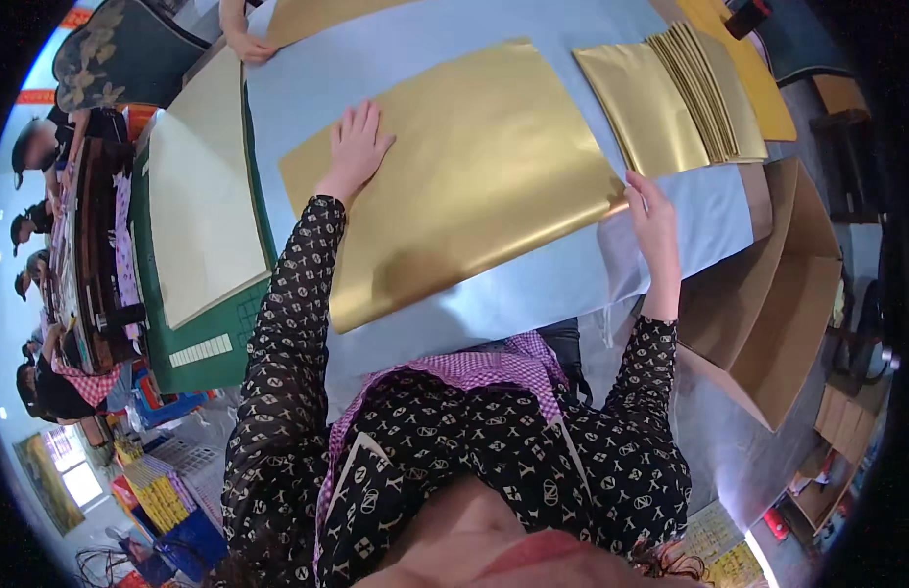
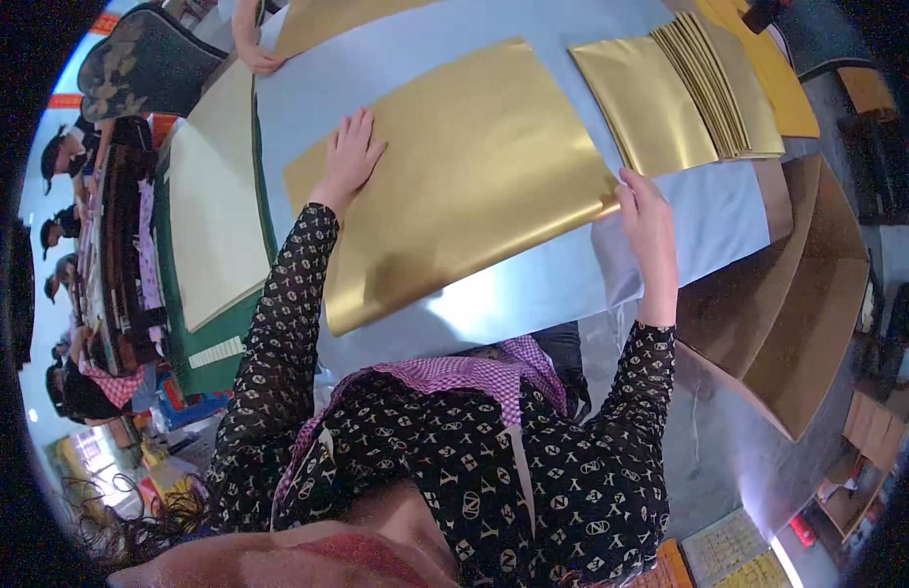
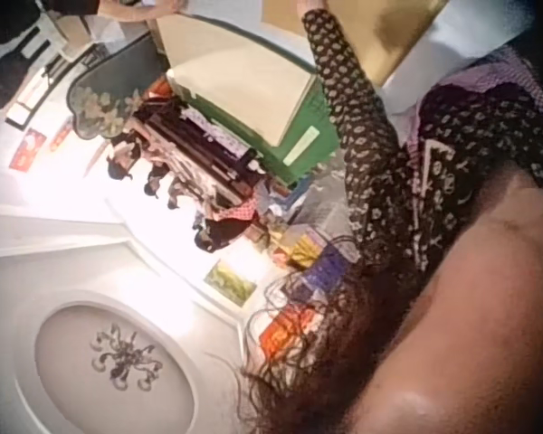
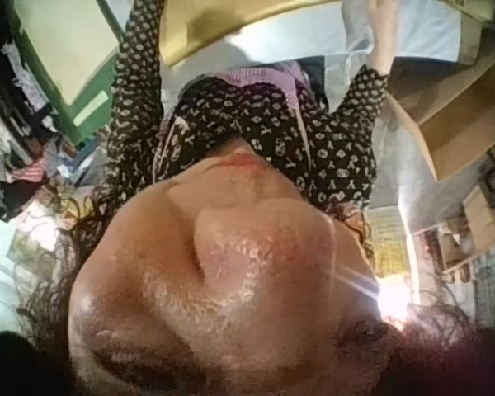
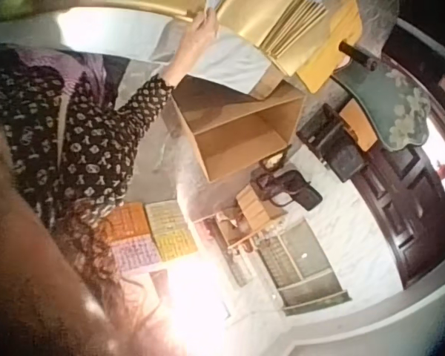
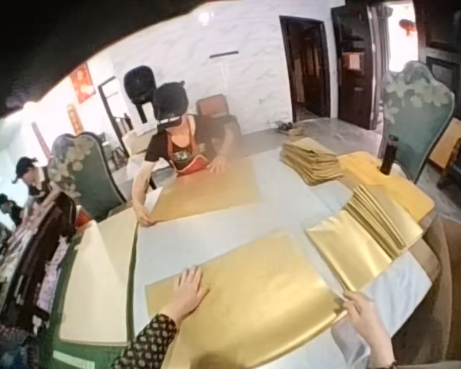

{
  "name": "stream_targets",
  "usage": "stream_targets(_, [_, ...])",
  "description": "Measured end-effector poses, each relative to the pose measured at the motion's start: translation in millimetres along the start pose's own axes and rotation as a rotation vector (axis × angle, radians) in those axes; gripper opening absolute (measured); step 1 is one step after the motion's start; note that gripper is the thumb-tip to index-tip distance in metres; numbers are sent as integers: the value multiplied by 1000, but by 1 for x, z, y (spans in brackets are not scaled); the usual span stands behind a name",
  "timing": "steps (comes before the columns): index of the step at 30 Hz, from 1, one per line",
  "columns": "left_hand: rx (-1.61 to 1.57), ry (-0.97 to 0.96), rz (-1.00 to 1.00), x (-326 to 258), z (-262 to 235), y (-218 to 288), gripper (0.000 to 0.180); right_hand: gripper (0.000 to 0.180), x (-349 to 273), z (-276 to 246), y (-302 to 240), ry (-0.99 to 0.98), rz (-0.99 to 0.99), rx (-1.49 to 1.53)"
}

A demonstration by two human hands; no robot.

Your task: Sorting and stacking gold-colored paper sheets on a production table.

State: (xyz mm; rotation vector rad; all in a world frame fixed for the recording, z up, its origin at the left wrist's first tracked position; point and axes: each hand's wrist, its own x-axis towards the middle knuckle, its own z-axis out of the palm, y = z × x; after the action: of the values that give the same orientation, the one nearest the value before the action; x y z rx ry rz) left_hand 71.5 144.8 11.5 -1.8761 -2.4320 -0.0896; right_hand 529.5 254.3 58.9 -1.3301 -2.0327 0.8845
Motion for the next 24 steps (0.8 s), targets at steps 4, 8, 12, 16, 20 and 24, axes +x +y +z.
stream_targets(4, [21,53,24,-3,5,-3,61,31,5,4,0,3,-29,-13])
stream_targets(8, [55,72,25,-4,6,-6,62,30,14,11,-14,-38,-61,-10])
stream_targets(12, [55,107,21,-6,10,-8,63,31,38,32,-50,-97,-303,-50])
stream_targets(16, [44,85,21,-4,6,-1,64,33,60,105,-120,-300,-606,122])
stream_targets(20, [79,42,33,3,1,8,65,54,62,218,-154,-358,-773,49])
stream_targets(24, [153,4,29,-3,4,-3,67,64,32,250,-167,-351,-735,-34])
